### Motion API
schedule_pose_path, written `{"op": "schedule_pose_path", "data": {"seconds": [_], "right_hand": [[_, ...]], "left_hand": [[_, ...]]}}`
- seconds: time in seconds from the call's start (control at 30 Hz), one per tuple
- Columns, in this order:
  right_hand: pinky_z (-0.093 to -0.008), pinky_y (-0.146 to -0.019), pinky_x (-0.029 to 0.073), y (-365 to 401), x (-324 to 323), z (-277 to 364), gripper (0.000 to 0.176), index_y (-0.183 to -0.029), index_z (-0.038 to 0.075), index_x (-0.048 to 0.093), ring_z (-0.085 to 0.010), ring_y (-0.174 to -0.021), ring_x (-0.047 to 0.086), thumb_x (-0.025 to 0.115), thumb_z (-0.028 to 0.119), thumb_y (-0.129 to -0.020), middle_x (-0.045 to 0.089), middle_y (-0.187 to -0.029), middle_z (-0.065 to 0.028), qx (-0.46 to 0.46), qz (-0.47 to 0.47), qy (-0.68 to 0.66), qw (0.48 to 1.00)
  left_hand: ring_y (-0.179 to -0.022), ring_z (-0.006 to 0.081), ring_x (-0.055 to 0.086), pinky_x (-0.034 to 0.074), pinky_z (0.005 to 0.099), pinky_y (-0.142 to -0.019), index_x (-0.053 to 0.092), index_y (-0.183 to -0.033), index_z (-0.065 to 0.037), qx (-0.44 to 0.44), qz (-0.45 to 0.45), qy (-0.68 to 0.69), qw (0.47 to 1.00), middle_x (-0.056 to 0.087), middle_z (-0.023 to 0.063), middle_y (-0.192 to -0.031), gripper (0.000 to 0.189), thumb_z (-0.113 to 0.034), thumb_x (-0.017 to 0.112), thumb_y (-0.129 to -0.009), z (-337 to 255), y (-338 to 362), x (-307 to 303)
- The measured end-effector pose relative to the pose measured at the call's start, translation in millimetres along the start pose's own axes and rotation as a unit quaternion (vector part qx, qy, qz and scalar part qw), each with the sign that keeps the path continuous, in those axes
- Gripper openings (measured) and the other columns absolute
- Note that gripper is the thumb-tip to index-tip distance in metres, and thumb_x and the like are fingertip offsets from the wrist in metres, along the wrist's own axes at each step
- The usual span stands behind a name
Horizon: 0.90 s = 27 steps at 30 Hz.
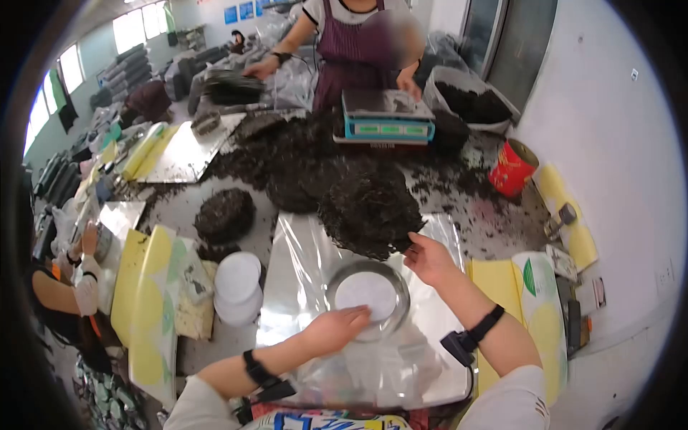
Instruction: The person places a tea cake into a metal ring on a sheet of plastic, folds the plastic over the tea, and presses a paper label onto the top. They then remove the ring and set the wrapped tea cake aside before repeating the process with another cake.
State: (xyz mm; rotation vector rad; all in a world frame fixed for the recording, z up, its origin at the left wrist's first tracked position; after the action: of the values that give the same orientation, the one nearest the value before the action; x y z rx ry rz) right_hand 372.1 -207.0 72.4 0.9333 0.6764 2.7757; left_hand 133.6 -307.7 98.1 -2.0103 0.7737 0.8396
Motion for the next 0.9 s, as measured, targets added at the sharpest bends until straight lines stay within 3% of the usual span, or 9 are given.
{"op": "schedule_pose_path", "data": {"seconds": [0.07, 0.2, 0.27, 0.43, 0.53, 0.57, 0.63, 0.7, 0.9], "right_hand": [[-0.0344, -0.07, 0.047, 56.9, -10.7, -7.3, 0.008, -0.09, 0.013, 0.061, -0.0174, -0.077, 0.058, 0.065, 0.019, -0.087, 0.064, -0.084, -0.0024, 0.008, -0.036, -0.004, 0.999], [-0.033, -0.065, 0.05, 121.8, -36.9, -37.7, 0.006, -0.091, 0.013, 0.059, -0.0152, -0.071, 0.059, 0.064, 0.015, -0.088, 0.063, -0.083, -0.0005, 0.0, -0.07, 0.033, 0.997], [-0.0321, -0.062, 0.051, 119.7, -54.4, -69.3, 0.011, -0.096, 0.011, 0.057, -0.0144, -0.071, 0.06, 0.064, 0.015, -0.089, 0.064, -0.085, -0.001, 0.014, -0.058, 0.032, 0.998], [-0.0345, -0.066, 0.053, 112.7, -50.3, -80.8, 0.032, -0.109, 0.002, 0.053, -0.018, -0.074, 0.062, 0.066, 0.023, -0.089, 0.064, -0.084, -0.0053, -0.024, -0.098, 0.256, 0.961], [-0.0389, -0.089, 0.049, 135.9, -17.2, -29.8, 0.074, -0.13, -0.007, 0.039, -0.0352, -0.107, 0.058, 0.074, 0.035, -0.079, 0.057, -0.116, -0.0244, -0.188, -0.114, 0.681, 0.698], [-0.0389, -0.089, 0.049, 135.9, 2.9, -9.7, 0.074, -0.13, -0.007, 0.039, -0.0352, -0.107, 0.058, 0.074, 0.035, -0.079, 0.057, -0.116, -0.0244, -0.19, -0.112, 0.681, 0.698], [-0.0392, -0.105, 0.04, 138.2, 72.0, 3.5, 0.098, -0.139, -0.009, 0.029, -0.038, -0.131, 0.041, 0.08, 0.039, -0.071, 0.039, -0.139, -0.0298, -0.358, 0.047, 0.782, 0.509], [-0.0391, -0.112, 0.031, 91.0, 71.2, -42.4, 0.108, -0.138, -0.015, 0.025, -0.0411, -0.14, 0.024, 0.082, 0.041, -0.065, 0.021, -0.148, -0.0345, -0.273, 0.215, 0.784, 0.515], [-0.0383, -0.11, 0.037, 35.8, 58.7, -84.7, 0.118, -0.137, -0.017, 0.024, -0.0405, -0.138, 0.029, 0.088, 0.039, -0.055, 0.025, -0.146, -0.0328, -0.128, 0.281, 0.826, 0.471]], "left_hand": [[-0.097, 0.0308, 0.064, 0.053, 0.0379, -0.083, 0.06, -0.106, -0.006, 0.012, 0.03, -0.026, 0.999, 0.066, 0.0133, -0.108, 0.028, -0.009, 0.065, -0.078, 2.0, -5.9, 36.6], [-0.074, 0.0189, 0.064, 0.048, 0.0312, -0.061, 0.06, -0.075, -0.001, -0.184, -0.304, 0.299, 0.886, 0.064, 0.01, -0.078, 0.009, -0.002, 0.057, -0.084, 55.5, 29.8, -45.3], [-0.064, 0.0209, 0.056, 0.042, 0.0334, -0.057, 0.054, -0.074, 0.0, -0.196, -0.332, 0.185, 0.904, 0.058, 0.01, -0.071, 0.012, -0.003, 0.06, -0.085, 37.2, -0.4, -98.7], [-0.139, 0.0366, 0.031, 0.034, 0.0458, -0.108, 0.038, -0.14, -0.003, -0.019, 0.018, 0.021, 0.999, 0.034, 0.0189, -0.148, 0.077, -0.036, 0.073, -0.08, 3.2, -52.0, -40.2], [-0.145, 0.0375, 0.013, 0.023, 0.0493, -0.115, 0.022, -0.148, 0.001, -0.051, 0.148, -0.046, 0.987, 0.016, 0.0209, -0.156, 0.102, -0.051, 0.072, -0.076, 22.6, -45.3, -5.3], [-0.145, 0.0375, 0.013, 0.023, 0.0493, -0.115, 0.022, -0.148, 0.001, -0.052, 0.147, -0.047, 0.987, 0.016, 0.0209, -0.156, 0.102, -0.051, 0.072, -0.076, 28.5, -50.5, -5.1], [-0.144, 0.0405, 0.014, 0.023, 0.0509, -0.114, 0.021, -0.145, 0.009, -0.046, 0.184, -0.07, 0.979, 0.018, 0.0255, -0.154, 0.105, -0.055, 0.07, -0.076, 31.5, -48.8, 7.6], [-0.144, 0.0428, 0.012, 0.024, 0.0515, -0.114, 0.019, -0.143, 0.014, -0.036, 0.223, -0.063, 0.972, 0.016, 0.0312, -0.152, 0.114, -0.058, 0.072, -0.072, 34.3, -54.7, 10.9], [-0.143, 0.0455, 0.013, 0.029, 0.0528, -0.111, 0.016, -0.141, 0.018, -0.098, 0.359, -0.066, 0.926, 0.016, 0.035, -0.15, 0.127, -0.058, 0.079, -0.06, 66.5, -54.5, 53.5]]}}
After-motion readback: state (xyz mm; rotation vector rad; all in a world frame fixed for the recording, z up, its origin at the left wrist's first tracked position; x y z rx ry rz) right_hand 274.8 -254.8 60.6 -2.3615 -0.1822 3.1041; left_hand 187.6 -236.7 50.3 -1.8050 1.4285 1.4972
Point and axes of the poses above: each hand's wrist, its own y-axis away from the middle knuckle, its own x-axis out of the palm, z = x × y, the point moved 7 cm from there along -y, towards the middle knuckle
